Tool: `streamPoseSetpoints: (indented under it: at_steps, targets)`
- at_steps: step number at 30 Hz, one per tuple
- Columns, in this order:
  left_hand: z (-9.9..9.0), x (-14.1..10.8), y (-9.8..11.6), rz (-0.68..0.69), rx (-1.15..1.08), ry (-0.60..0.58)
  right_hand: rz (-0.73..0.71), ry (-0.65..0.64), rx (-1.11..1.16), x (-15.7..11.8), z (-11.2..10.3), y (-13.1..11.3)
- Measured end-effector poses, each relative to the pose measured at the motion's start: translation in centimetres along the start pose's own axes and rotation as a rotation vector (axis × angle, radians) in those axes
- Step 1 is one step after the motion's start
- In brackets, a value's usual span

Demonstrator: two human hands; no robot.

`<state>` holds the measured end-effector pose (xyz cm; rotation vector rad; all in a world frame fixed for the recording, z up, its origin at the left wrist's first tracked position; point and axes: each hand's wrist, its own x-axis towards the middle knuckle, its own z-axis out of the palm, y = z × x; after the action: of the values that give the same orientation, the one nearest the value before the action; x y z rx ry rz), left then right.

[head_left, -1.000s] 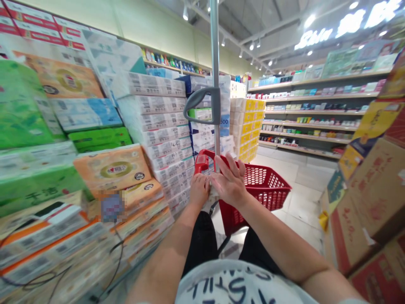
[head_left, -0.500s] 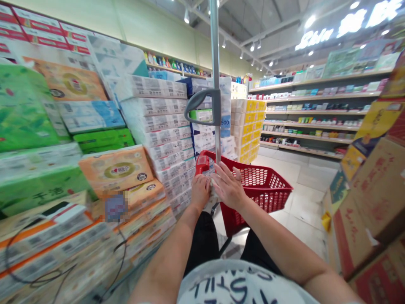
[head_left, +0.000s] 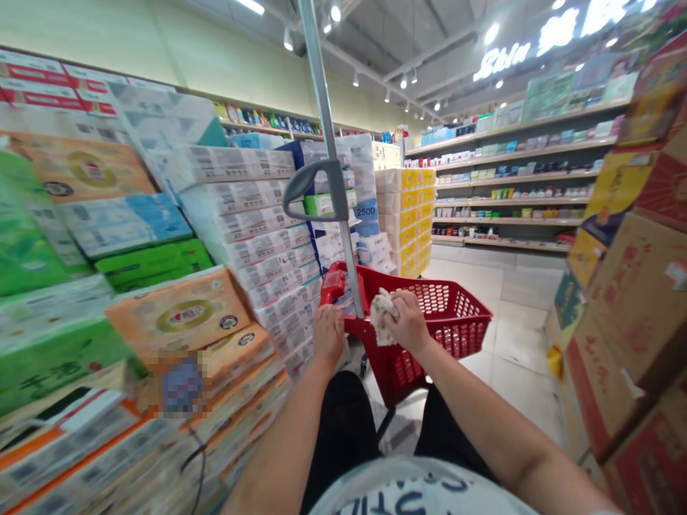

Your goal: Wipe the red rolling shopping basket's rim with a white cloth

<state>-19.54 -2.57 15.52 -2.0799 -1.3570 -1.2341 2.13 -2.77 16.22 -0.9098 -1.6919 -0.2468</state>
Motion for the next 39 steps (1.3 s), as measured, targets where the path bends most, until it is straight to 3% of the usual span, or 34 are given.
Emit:
streamPoseSetpoints:
  at_steps: [3, 6, 8, 11, 15, 21, 25, 28, 30, 32, 35, 39]
  targets:
    - [0.3, 1.0, -0.6, 0.016, 0.097, -0.038, 0.163, -0.163, 0.044, 0.5, 0.9, 0.2]
    - [0.3, 2.5, -1.0, 0.07, 0.22, -0.112, 0.133, -0.414, 0.155, 0.2, 3.1, -0.5]
    - [0.1, 3.8, -1.0, 0.102, 0.318, -0.163, 0.068, -0.472, 0.114, -0.5, 4.6, -1.0]
    - [0.3, 5.5, -0.5, 0.13, 0.41, -0.214, 0.039, -0.428, -0.011, -1.7, 6.1, -0.9]
    - [1.8, 6.1, -0.1, 0.083, 0.419, -0.27, 0.02, -0.357, -0.047, -2.4, 6.1, 1.2]
    - [4.1, 4.9, -0.3, 0.021, 0.435, -0.118, 0.026, -0.308, -0.105, -3.0, 6.6, 4.1]
    - [4.9, 4.5, 0.0, 0.045, 0.408, -0.03, -0.001, -0.278, 0.089, -1.9, 7.6, 4.1]
    - [5.3, 4.3, 0.5, 0.057, 0.4, 0.002, 0.154, -0.098, 0.262, 0.5, 7.4, 3.9]
    - [5.5, 4.1, 1.0, 0.054, 0.394, 0.002, 0.268, -0.001, 0.25, 1.8, 6.9, 3.8]
    - [5.4, 3.8, 1.5, 0.044, 0.374, -0.005, 0.243, -0.099, 0.18, 1.9, 6.2, 3.7]
    - [5.2, 3.4, 2.2, 0.022, 0.308, -0.036, 0.111, -0.313, 0.07, -0.1, 4.9, 3.5]
    - [4.5, 2.9, 2.9, 0.018, 0.255, -0.058, 0.031, -0.342, 0.155, -2.3, 3.3, 3.8]
